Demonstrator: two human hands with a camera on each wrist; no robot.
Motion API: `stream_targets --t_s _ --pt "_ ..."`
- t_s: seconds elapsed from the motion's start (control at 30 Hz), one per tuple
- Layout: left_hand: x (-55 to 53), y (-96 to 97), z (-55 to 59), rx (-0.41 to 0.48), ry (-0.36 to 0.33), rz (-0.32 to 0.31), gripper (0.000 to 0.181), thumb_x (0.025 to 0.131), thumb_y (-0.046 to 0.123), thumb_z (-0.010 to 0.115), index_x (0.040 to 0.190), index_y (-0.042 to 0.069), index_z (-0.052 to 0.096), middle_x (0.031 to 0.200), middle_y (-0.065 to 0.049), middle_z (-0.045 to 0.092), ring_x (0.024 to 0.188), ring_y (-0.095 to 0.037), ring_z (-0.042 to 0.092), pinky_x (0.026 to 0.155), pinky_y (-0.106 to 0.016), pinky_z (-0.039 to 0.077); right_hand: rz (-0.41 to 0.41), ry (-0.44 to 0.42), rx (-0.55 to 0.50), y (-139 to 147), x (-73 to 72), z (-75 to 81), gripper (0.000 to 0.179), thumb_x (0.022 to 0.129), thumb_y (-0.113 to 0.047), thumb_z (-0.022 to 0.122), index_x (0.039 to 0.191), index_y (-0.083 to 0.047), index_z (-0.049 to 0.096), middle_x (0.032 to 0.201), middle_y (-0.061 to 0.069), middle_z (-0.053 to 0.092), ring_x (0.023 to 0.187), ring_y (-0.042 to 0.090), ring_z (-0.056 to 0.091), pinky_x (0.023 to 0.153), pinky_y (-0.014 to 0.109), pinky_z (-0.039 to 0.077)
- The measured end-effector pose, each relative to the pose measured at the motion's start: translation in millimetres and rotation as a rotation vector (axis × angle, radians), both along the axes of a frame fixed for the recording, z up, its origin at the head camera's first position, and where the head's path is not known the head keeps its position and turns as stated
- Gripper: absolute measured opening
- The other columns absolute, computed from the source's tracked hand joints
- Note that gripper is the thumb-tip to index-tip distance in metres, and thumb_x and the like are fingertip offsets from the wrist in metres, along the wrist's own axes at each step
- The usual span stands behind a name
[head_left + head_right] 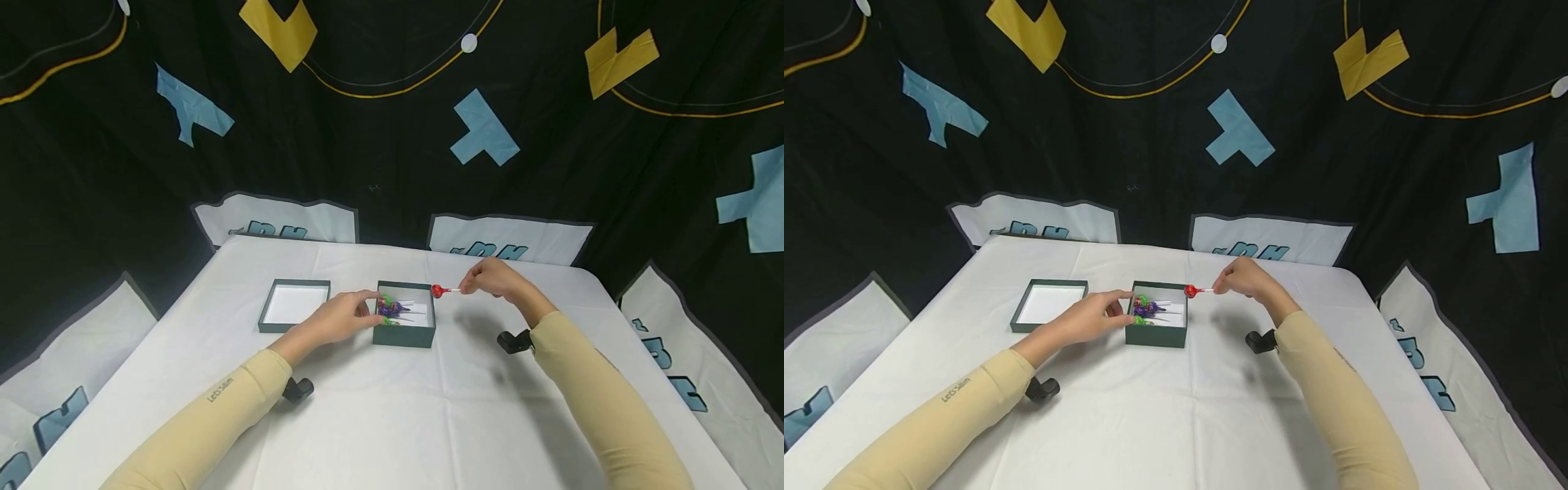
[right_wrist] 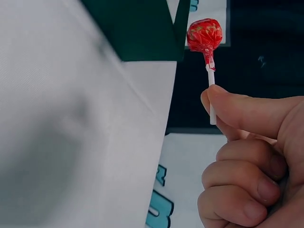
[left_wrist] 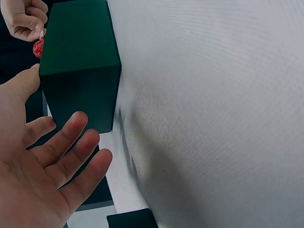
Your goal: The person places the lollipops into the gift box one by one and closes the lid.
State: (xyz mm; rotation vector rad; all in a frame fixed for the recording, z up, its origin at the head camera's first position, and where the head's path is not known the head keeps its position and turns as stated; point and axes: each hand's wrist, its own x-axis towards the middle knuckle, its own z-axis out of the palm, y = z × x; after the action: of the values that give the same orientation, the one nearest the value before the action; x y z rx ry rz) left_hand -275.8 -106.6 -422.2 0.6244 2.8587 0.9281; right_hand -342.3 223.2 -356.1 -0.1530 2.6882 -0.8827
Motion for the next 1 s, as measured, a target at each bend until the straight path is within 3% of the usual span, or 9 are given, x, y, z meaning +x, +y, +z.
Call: stream_targets --t_s 0.43,0.77,1.0 --pt "-1.4 -0.2 -1.1 -0.007 0.000 0.007 0.063 0.094 0.042 0.070 0.148 0.016 0.051 0.090 0.005 0.066 0.078 -0.012 0.058 0.070 -0.032 0.048 0.075 -0.011 0.074 -35.7 -5.1 9.1 0.016 0.089 -0.022 0.077 0.099 -0.008 0.079 0.111 0.009 0.072 0.112 0.033 0.057 0.087 0.050 0.051" --pt "-1.6 -0.2 -0.8 -0.010 -0.003 0.006 0.064 0.094 0.042 0.070 0.148 0.014 0.051 0.090 0.005 0.066 0.078 -0.012 0.058 0.071 -0.032 0.049 0.108 -0.016 0.107 -58.9 -7.2 6.9 0.007 0.088 -0.018 0.077 0.089 -0.011 0.079 0.110 0.009 0.072 0.110 0.030 0.058 0.096 0.056 0.050" --pt "-2.2 -0.6 -1.8 -0.014 -0.005 0.006 0.065 0.094 0.043 0.070 0.149 0.014 0.050 0.090 0.006 0.066 0.078 -0.012 0.058 0.070 -0.032 0.048 0.151 -0.003 0.153 -73.9 -9.2 3.4 0.005 0.087 -0.015 0.077 0.088 -0.010 0.080 0.106 0.009 0.073 0.106 0.029 0.061 0.094 0.054 0.052"
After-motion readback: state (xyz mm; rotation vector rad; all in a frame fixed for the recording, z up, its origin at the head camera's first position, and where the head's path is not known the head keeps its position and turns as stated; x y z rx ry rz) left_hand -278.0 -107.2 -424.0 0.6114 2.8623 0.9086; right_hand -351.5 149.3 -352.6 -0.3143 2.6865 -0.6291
